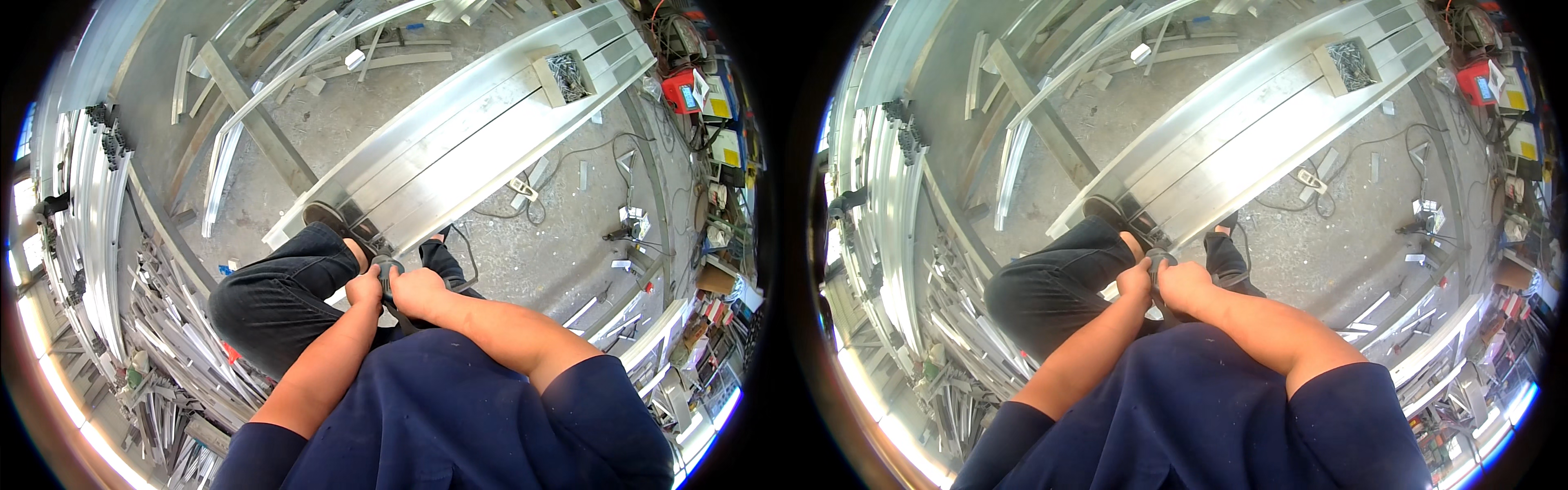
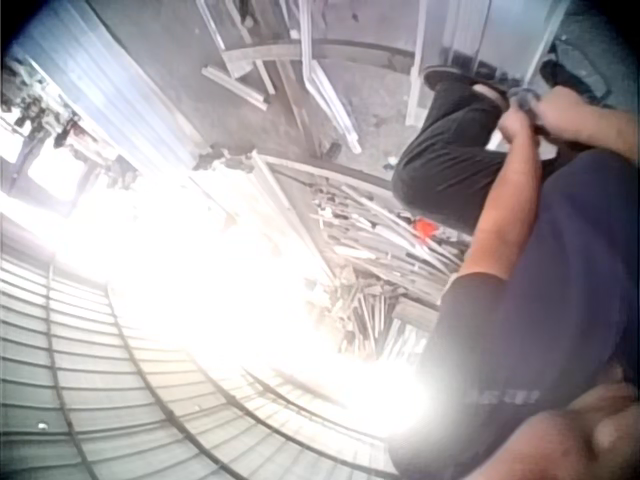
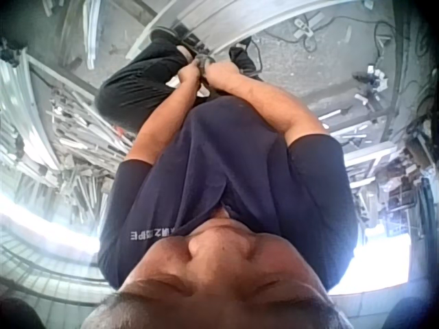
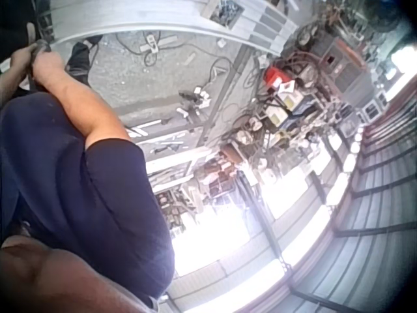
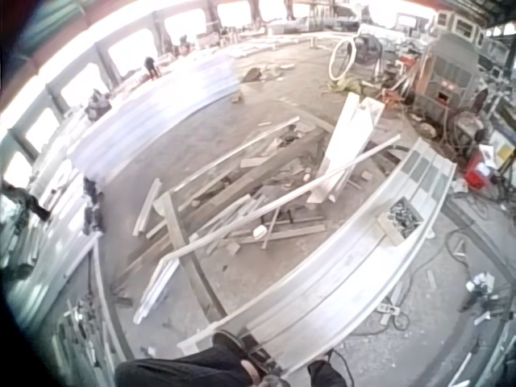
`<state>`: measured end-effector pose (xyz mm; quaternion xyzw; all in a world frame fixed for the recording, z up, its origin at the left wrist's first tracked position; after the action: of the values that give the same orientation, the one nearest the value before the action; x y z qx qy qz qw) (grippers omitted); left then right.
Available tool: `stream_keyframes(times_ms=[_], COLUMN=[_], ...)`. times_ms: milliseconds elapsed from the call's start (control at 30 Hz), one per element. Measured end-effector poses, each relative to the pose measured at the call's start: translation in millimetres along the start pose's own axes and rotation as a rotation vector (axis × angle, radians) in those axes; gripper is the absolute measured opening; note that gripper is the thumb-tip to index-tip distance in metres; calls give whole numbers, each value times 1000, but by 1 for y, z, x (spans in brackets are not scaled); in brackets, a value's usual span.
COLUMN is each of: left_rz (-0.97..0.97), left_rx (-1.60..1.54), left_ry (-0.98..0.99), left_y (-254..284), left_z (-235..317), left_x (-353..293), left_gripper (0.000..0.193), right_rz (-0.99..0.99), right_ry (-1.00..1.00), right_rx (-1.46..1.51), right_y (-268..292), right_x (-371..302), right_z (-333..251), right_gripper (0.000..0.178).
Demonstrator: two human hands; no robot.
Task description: The person positions a long metal frame on a workbench, retrieves a corded drill, and drills holes into the frame while holding it steady. They then place a transparent panel into the frame and continue drilling to secure it.
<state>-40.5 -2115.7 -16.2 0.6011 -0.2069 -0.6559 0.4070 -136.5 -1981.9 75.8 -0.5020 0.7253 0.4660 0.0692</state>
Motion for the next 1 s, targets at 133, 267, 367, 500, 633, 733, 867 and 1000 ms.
stream_keyframes(times_ms=[133,267,367,500,633,733,867,1000], left_rz=[6,4,4,-56,-57,-111,-133,-168], left_rx=[-15,-25,-30,-83,-38,-50,-52,-118], left_ry=[32,35,34,44,6,-32,-84,-93], left_y=[0,-1,1,-7,-6,0,16,21], left_z=[-1,-2,2,-3,5,14,33,47], left_x=[-2,0,-5,2,-4,-12,-30,-31], left_gripper=[49,51,51,50,43,38,37,38], right_rz=[-5,-15,-45,-36,-75,-133,-60,18], right_ry=[5,-1,-10,-24,-37,-61,-67,-68], right_rx=[-2,-8,-5,-3,9,28,82,104], right_y=[0,1,7,0,5,16,22,32], right_x=[1,1,2,5,6,0,-9,-7], right_z=[0,0,-1,5,11,5,1,-3], right_gripper=[66,66,65,70,74,74,75,75])
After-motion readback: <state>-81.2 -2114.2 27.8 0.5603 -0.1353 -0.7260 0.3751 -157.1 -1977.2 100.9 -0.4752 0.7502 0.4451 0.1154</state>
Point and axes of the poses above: each hand's wrist, its own x-axis towards the middle knuckle, its own y-axis out of the back of the hand, z = x × y, the point moved 8 cm from there along x, towards the middle knuckle, and after that the axes turned 13 degrees about z, right-handed, at the moved point
